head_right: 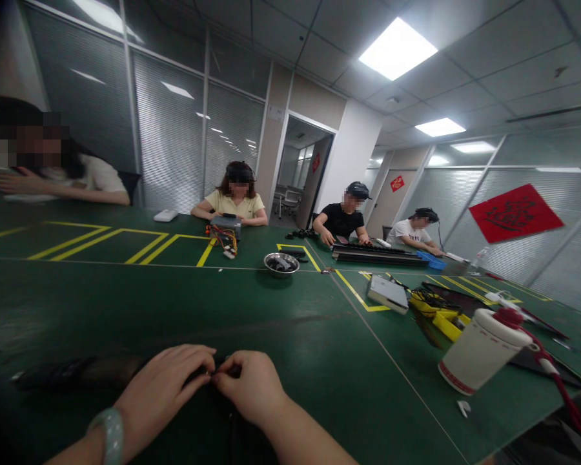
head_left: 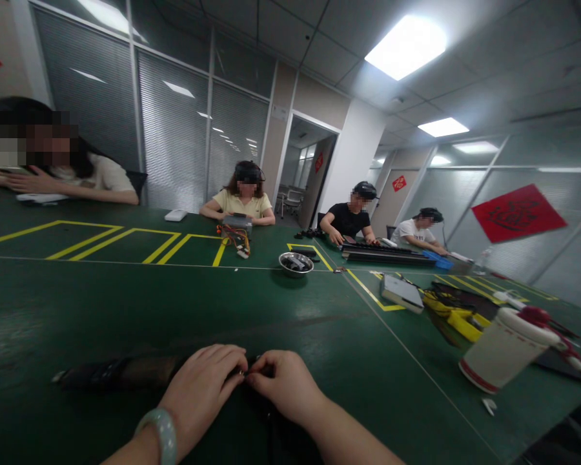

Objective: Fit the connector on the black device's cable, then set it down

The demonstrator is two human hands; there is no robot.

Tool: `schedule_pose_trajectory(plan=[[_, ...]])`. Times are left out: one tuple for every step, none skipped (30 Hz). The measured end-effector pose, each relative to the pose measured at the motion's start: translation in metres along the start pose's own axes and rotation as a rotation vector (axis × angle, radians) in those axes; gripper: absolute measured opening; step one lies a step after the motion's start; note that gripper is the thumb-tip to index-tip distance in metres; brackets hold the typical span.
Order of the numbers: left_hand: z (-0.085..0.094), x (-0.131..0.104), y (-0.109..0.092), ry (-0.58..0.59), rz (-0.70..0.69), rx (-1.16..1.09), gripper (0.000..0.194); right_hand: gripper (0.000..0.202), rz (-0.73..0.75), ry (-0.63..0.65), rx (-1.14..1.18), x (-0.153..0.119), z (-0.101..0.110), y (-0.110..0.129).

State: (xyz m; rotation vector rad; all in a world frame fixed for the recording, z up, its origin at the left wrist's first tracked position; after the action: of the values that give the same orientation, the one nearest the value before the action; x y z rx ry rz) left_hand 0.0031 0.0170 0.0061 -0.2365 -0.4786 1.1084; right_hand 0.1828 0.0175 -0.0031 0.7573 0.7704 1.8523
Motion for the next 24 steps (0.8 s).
schedule_pose_trajectory(plan=[[0.0001, -0.0004, 0.0000, 0.000, -0.001, -0.001, 0.010, 0.013, -0.015, 0.001, 0.007, -0.0002, -0.0001, -0.0007], [0.0003, -0.0008, -0.0001, -0.001, -0.002, -0.002, 0.010, 0.013, -0.026, 0.002, 0.011, -0.0005, -0.0002, -0.0014], [0.0005, -0.0012, -0.0001, -0.001, -0.002, -0.004, 0.011, 0.013, -0.030, 0.000, 0.011, -0.0007, -0.0002, -0.0020], [0.0008, -0.0016, -0.0002, 0.000, 0.000, -0.005, 0.011, 0.013, -0.029, 0.000, 0.008, -0.0009, 0.0000, -0.0023], [0.0011, -0.0018, -0.0002, 0.001, 0.002, -0.005, 0.011, 0.013, -0.024, 0.000, 0.004, -0.0011, 0.0001, -0.0023], [0.0013, -0.0019, -0.0002, 0.000, 0.003, -0.006, 0.011, 0.013, -0.020, -0.002, 0.001, -0.0013, 0.0004, -0.0021], [0.0015, -0.0018, -0.0001, -0.001, 0.004, -0.007, 0.011, 0.012, -0.016, -0.004, -0.004, -0.0014, 0.0008, -0.0016], [0.0015, -0.0016, 0.0001, -0.001, 0.003, -0.007, 0.012, 0.012, -0.016, -0.005, -0.008, -0.0014, 0.0012, -0.0010], [0.0013, -0.0012, 0.0003, -0.002, 0.003, -0.007, 0.012, 0.011, -0.020, -0.007, -0.011, -0.0013, 0.0015, -0.0004], [0.0010, -0.0007, 0.0005, -0.002, 0.003, -0.006, 0.012, 0.011, -0.024, -0.007, -0.013, -0.0011, 0.0018, 0.0003], [0.0005, -0.0004, 0.0007, -0.004, 0.002, -0.004, 0.012, 0.011, -0.030, -0.008, -0.014, -0.0007, 0.0020, 0.0009], [0.0000, -0.0002, 0.0008, -0.008, 0.000, -0.001, 0.012, 0.010, -0.037, -0.011, -0.014, -0.0003, 0.0021, 0.0014], [-0.0005, -0.0003, 0.0006, -0.014, -0.005, 0.001, 0.012, 0.010, -0.043, -0.016, -0.015, 0.0002, 0.0021, 0.0017], [-0.0008, -0.0007, 0.0002, -0.026, -0.012, 0.003, 0.013, 0.010, -0.051, -0.026, -0.019, 0.0006, 0.0021, 0.0017], [-0.0009, -0.0013, -0.0004, -0.041, -0.019, 0.005, 0.015, 0.010, -0.057, -0.036, -0.021, 0.0010, 0.0020, 0.0016], [-0.0007, -0.0020, -0.0012, -0.058, -0.026, 0.007, 0.018, 0.009, -0.064, -0.044, -0.022, 0.0012, 0.0017, 0.0012], [-0.0004, -0.0029, -0.0020, -0.074, -0.030, 0.010, 0.022, 0.009, -0.069, -0.051, -0.020, 0.0013, 0.0013, 0.0008], [-0.0001, -0.0036, -0.0029, -0.088, -0.031, 0.012, 0.027, 0.009, -0.071, -0.053, -0.016, 0.0011, 0.0009, 0.0002], [0.0003, -0.0042, -0.0036, -0.100, -0.030, 0.014, 0.031, 0.009, -0.071, -0.053, -0.011, 0.0009, 0.0003, -0.0003], [0.0006, -0.0046, -0.0041, -0.107, -0.029, 0.015, 0.033, 0.009, -0.071, -0.053, -0.007, 0.0005, -0.0001, -0.0008], [0.0007, -0.0048, -0.0045, -0.110, -0.026, 0.014, 0.034, 0.009, -0.072, -0.052, -0.005, 0.0001, -0.0005, -0.0013], [0.0007, -0.0047, -0.0046, -0.111, -0.023, 0.012, 0.033, 0.008, -0.073, -0.053, -0.003, -0.0003, -0.0008, -0.0017], [0.0006, -0.0046, -0.0044, -0.111, -0.018, 0.010, 0.032, 0.008, -0.074, -0.054, 0.000, -0.0006, -0.0009, -0.0019], [0.0004, -0.0043, -0.0040, -0.110, -0.013, 0.008, 0.031, 0.009, -0.075, -0.054, 0.003, -0.0008, -0.0010, -0.0020]])
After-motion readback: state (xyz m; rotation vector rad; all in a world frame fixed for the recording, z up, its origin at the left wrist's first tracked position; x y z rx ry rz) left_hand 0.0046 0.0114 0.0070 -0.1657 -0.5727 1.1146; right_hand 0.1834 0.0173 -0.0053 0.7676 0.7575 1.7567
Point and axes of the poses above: each hand's wrist, its own x-axis towards the middle knuckle, its own z-axis out of the back of the hand, y = z × x, the point moved 2 cm from there along x, towards the middle knuckle, and after that the axes turned 5 degrees about z, right-handed, at the moved point
